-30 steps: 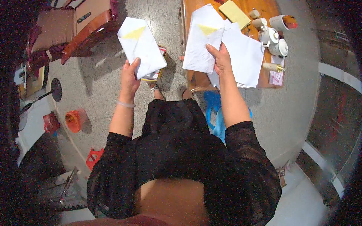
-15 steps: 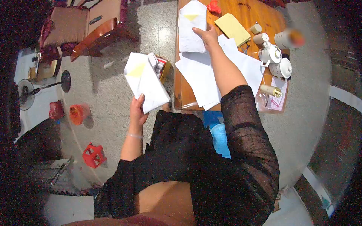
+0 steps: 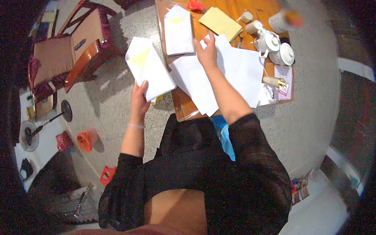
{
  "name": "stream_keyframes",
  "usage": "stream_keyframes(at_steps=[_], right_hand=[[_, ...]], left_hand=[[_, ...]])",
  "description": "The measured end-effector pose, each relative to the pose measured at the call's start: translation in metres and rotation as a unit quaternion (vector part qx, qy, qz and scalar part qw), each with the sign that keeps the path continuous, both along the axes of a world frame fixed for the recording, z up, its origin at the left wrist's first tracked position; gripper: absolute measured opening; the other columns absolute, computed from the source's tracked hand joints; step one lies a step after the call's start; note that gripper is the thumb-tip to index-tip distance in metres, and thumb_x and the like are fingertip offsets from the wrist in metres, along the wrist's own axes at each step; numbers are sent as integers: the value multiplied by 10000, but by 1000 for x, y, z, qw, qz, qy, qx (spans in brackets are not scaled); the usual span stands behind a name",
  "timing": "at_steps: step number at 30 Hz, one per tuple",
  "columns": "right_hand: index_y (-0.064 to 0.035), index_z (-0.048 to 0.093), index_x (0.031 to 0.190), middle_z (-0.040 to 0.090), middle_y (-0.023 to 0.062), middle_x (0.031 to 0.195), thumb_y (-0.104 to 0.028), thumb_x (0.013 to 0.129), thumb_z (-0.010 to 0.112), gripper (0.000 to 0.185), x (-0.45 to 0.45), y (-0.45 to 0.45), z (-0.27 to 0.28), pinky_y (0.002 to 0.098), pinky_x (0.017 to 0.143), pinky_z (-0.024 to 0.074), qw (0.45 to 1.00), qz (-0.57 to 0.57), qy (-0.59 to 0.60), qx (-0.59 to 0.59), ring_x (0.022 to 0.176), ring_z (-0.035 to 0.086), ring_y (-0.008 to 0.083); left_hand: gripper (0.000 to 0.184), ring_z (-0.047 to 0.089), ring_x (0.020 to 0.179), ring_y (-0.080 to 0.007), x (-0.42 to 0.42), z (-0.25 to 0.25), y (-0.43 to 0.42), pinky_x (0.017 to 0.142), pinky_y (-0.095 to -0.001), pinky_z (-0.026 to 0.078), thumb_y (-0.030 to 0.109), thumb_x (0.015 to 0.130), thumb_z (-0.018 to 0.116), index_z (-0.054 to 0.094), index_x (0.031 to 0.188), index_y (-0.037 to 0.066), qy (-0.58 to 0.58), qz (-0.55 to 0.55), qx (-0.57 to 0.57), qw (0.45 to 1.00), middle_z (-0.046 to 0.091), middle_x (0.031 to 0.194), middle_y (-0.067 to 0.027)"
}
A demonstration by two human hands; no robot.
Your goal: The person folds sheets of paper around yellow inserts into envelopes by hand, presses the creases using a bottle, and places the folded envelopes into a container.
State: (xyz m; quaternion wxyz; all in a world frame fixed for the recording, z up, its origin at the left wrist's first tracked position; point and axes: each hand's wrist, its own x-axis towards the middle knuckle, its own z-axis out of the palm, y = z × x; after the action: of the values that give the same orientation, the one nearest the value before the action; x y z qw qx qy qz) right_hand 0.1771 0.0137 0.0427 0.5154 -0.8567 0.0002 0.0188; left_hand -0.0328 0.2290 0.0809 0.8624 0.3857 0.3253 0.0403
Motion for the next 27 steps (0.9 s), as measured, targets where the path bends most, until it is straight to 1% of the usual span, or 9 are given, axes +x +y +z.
stream_keyframes(at_steps=[4, 11, 14, 16, 17, 20, 23, 26, 27], right_hand=[[10, 355, 1427, 642, 250, 1183, -257, 910, 691, 672, -100, -52, 15, 370, 913, 505, 986, -73, 76, 130, 1048, 653, 277], [31, 330, 1438, 672, 185, 1136, -166, 948, 636, 611, -190, -121, 3, 322, 921, 491, 965, -151, 185, 108, 1028, 639, 208], [21, 293, 1464, 662, 187, 1164, -152, 953, 617, 629, -189, -128, 20, 344, 947, 481, 953, -175, 218, 121, 1041, 637, 223], [11, 288, 1470, 661, 186, 1167, -157, 951, 620, 638, -192, -133, 13, 340, 935, 486, 955, -170, 214, 112, 1040, 638, 224], [59, 354, 1418, 708, 140, 1023, -149, 932, 648, 604, -193, -130, 7, 291, 826, 508, 958, -192, 181, 113, 893, 639, 151], [1, 295, 1466, 673, 176, 1142, -165, 951, 626, 634, -189, -132, 5, 327, 879, 502, 962, -156, 218, 52, 1011, 643, 207], [0, 328, 1452, 687, 160, 1102, -130, 942, 628, 606, -177, -127, 11, 296, 835, 509, 959, -160, 210, 103, 957, 646, 183], [-1, 362, 1437, 706, 118, 1059, -132, 930, 648, 596, -161, -117, 37, 273, 791, 522, 959, -120, 232, 108, 932, 660, 169], [8, 376, 1425, 707, 129, 1051, -115, 917, 649, 590, -156, -114, 38, 275, 781, 523, 958, -111, 238, 115, 915, 663, 167]], left_hand=[[410, 639, 1025, -212, 85, -4, -3, 901, -349, 530, 42, 895, 654, 498, 1270, -14, 0, -62, 26, 998, 638, 1182, -120], [436, 663, 962, -231, 191, -46, 3, 834, -343, 546, 121, 868, 731, 525, 1224, -25, 3, -162, 137, 977, 659, 1114, -156], [508, 663, 960, -249, 201, -68, 7, 838, -369, 540, 190, 868, 735, 524, 1256, -59, 48, -209, 323, 922, 663, 1094, -157], [566, 649, 992, -261, 197, -42, 7, 870, -376, 523, 248, 875, 726, 513, 1284, -80, 108, -265, 485, 826, 650, 1120, -172], [598, 641, 1007, -267, 195, -33, 5, 886, -380, 515, 277, 879, 721, 507, 1298, -91, 132, -289, 559, 766, 643, 1133, -179], [642, 611, 1062, -277, 178, -106, 28, 939, -373, 480, 331, 904, 691, 481, 1330, -102, 95, -193, 585, 782, 609, 1193, -213], [630, 581, 1106, -275, 123, -88, 25, 968, -354, 454, 332, 917, 678, 482, 1328, -104, 86, -120, 403, 903, 582, 1232, -221], [521, 579, 1069, -211, 47, -86, 31, 933, -324, 460, 302, 929, 668, 530, 1274, -63, 145, -103, 324, 929, 612, 1176, -138], [499, 590, 961, -170, 14, -118, 45, 806, -315, 486, 326, 952, 632, 528, 1292, -25, 180, -137, 327, 918, 623, 1105, -76]])
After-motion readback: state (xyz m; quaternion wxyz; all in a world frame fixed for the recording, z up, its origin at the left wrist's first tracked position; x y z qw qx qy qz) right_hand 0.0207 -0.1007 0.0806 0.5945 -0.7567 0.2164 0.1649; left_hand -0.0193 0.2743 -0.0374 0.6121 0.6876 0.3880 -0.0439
